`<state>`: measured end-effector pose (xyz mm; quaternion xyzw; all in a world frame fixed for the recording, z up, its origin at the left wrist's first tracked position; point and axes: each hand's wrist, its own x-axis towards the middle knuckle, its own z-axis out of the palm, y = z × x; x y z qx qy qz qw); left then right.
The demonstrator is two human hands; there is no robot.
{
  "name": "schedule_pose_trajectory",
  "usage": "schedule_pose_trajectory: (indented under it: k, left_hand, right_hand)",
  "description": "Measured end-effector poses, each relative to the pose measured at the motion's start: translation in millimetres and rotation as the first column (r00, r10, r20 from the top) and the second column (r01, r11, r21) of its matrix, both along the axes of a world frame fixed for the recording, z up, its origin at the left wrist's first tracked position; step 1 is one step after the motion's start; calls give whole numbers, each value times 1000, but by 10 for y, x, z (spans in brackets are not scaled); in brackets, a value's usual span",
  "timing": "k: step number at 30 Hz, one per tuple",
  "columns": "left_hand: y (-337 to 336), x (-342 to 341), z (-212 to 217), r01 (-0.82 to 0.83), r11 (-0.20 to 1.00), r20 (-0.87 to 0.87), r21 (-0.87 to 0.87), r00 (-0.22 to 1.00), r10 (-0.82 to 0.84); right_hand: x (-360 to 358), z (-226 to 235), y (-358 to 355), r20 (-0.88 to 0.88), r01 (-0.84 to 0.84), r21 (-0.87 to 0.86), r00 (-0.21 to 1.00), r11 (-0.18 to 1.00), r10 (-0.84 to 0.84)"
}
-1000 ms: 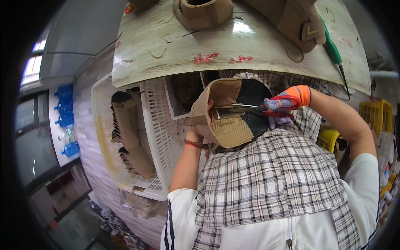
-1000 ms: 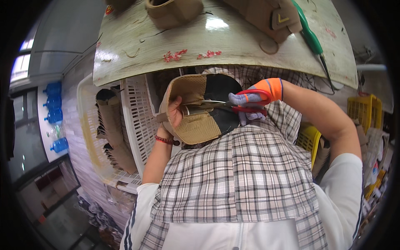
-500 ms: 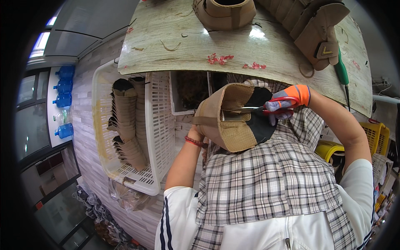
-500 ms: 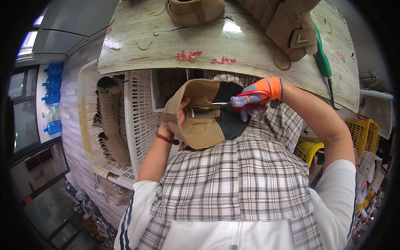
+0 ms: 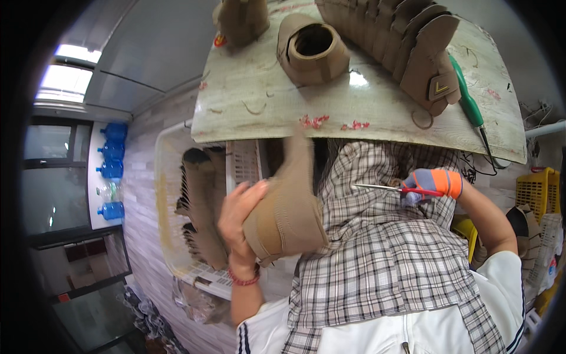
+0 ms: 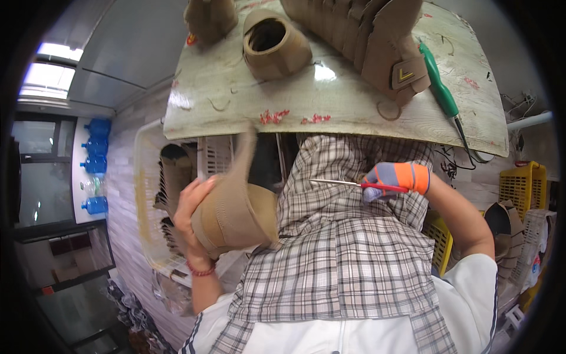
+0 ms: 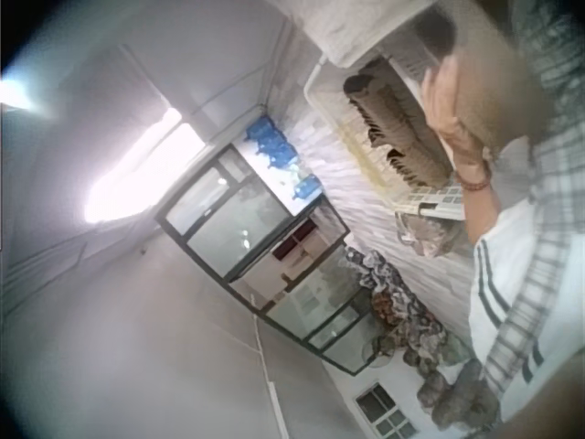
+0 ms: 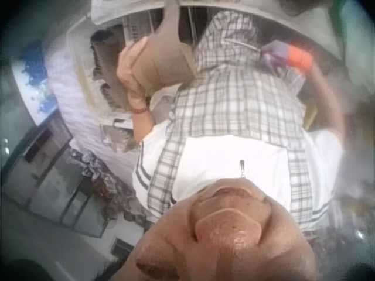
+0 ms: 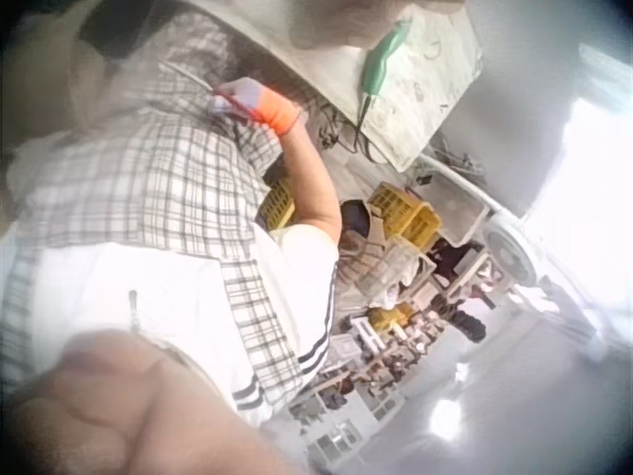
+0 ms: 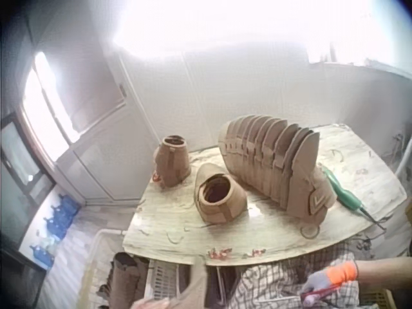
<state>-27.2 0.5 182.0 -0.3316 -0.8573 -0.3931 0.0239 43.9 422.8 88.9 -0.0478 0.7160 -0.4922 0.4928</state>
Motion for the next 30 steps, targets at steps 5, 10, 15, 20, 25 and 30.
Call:
schedule_pose_trajectory:
  k: [5, 10, 15, 20, 25, 30]
  left_hand:
    - [-176, -371, 766, -127, 555, -350, -822, 881, -317]
    - [517, -1193, 1497, -150, 841, -747, -519, 558, -361]
    - [1562, -2116, 1366, -28, 859, -754, -511, 494, -433]
    - [2301, -2741, 401, -7, 708, -453, -706, 773, -444]
    - [2227, -3211, 555, 466, 843, 158, -269, 885, -439]
    - [1589, -4046, 640, -482, 824, -655, -299, 731, 190]
  right_hand:
    - [361, -647, 139, -473, -38, -57, 881, 998, 6]
    - [626, -1352, 290, -599, 9, -119, 797, 993, -79]
    - [772, -1591, 376, -685, 32, -136, 719, 990, -117]
    - [702, -1208, 173, -338, 278, -310, 862, 909, -379]
    - [681, -1177, 225, -544, 154, -289, 786, 945, -294]
    - [620, -1201, 169, -534, 229, -346, 749, 910, -391]
